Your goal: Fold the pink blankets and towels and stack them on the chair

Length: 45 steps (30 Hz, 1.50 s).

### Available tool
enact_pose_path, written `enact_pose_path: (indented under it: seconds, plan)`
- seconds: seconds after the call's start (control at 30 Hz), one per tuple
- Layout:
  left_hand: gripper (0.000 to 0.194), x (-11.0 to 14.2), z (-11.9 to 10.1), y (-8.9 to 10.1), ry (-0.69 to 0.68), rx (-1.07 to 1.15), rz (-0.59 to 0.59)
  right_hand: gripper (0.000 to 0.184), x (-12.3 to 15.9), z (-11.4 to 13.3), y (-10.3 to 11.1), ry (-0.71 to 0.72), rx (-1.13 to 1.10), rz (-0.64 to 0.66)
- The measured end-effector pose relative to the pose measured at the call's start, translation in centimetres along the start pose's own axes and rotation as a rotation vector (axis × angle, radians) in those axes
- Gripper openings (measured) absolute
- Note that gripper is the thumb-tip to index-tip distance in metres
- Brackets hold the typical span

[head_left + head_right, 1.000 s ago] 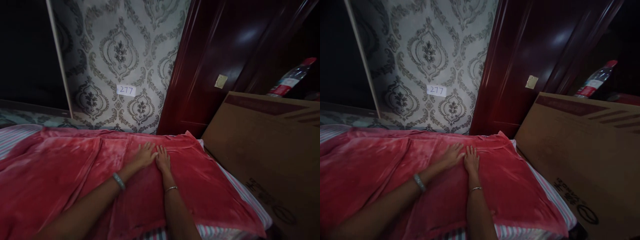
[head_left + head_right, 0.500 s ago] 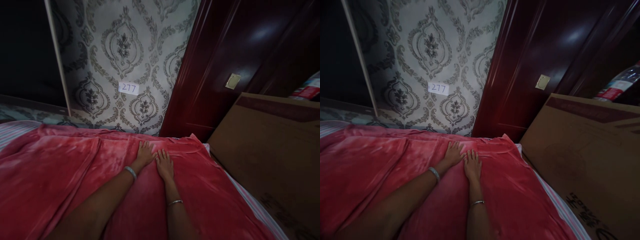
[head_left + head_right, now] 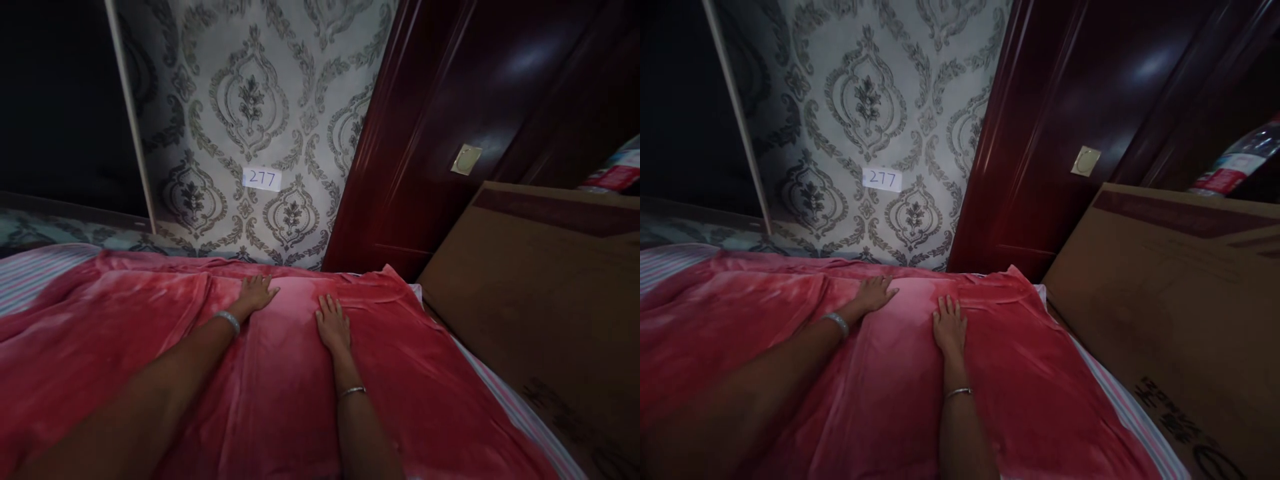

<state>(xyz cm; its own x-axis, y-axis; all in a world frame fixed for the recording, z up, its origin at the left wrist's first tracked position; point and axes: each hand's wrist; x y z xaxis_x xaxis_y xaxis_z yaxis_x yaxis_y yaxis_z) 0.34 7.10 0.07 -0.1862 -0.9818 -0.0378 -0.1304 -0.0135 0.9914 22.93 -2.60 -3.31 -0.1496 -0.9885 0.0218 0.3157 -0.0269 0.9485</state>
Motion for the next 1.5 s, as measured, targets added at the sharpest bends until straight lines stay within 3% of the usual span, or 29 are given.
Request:
enact_pose_path:
  seconds: [0.1, 0.2, 0.37, 0.47, 0.63, 0.73, 0.93, 1.03, 1.3, 1.5]
  plan:
    - [0.073, 1.2, -1.0, 1.2, 0.033, -0.006, -0.009, 0.057, 0.1, 0.0, 0.1, -0.001, -0.008, -0.001]
    - [0.073, 4.6, -2.7, 1.9, -0.056, -0.019, -0.068, 0.058, 0.4, 0.1, 0.2, -0.001, -0.026, -0.017]
    - [0.071, 12.6, -5.5, 0.7, -0.321, 0.016, 0.014, 0.056, 1.2, 0.4, 1.5, 0.014, -0.035, -0.034]
    - [0.070, 15.8, -6.3, -0.1, -0.404, 0.056, 0.074, 0.054, 2.3, 0.2, 2.8, 0.024, -0.083, -0.094]
    - [0.069, 18.0, -8.4, -0.1, -0.384, 0.096, 0.152, 0.053, 7.0, -2.4, 3.5, 0.082, -0.087, -0.147]
    - [0.068, 19.0, -11.0, -0.6, -0.467, 0.140, 0.120, 0.052, 10.9, -4.7, 2.6, 0.089, -0.048, -0.161]
    - [0.060, 21.3, -14.5, -4.0, -0.543, 0.147, 0.065, 0.053, 15.8, -6.0, -0.1, 0.053, -0.041, -0.155]
    - [0.060, 21.9, -14.4, -5.0, -0.538, 0.129, 0.060, 0.052, 16.6, -5.5, -0.8, 0.034, -0.024, -0.160]
    - [0.061, 21.7, -13.3, -4.7, -0.552, 0.123, 0.094, 0.053, 16.7, -5.6, -0.7, 0.037, -0.024, -0.155]
    - [0.066, 21.9, -9.0, -4.8, -0.514, 0.111, 0.126, 0.053, 16.8, -5.6, -0.9, 0.034, -0.021, -0.155]
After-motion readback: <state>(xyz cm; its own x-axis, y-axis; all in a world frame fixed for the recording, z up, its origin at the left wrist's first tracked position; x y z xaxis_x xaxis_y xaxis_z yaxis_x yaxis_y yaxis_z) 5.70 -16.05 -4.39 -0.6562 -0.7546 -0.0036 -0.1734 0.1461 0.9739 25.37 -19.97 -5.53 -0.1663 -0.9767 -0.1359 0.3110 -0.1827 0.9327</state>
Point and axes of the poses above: each hand's wrist, its own x-axis away from the middle knuckle, its own y-axis out of the back of the hand, z = x × y, and after that the axes turned 4 degrees about z, right-handed
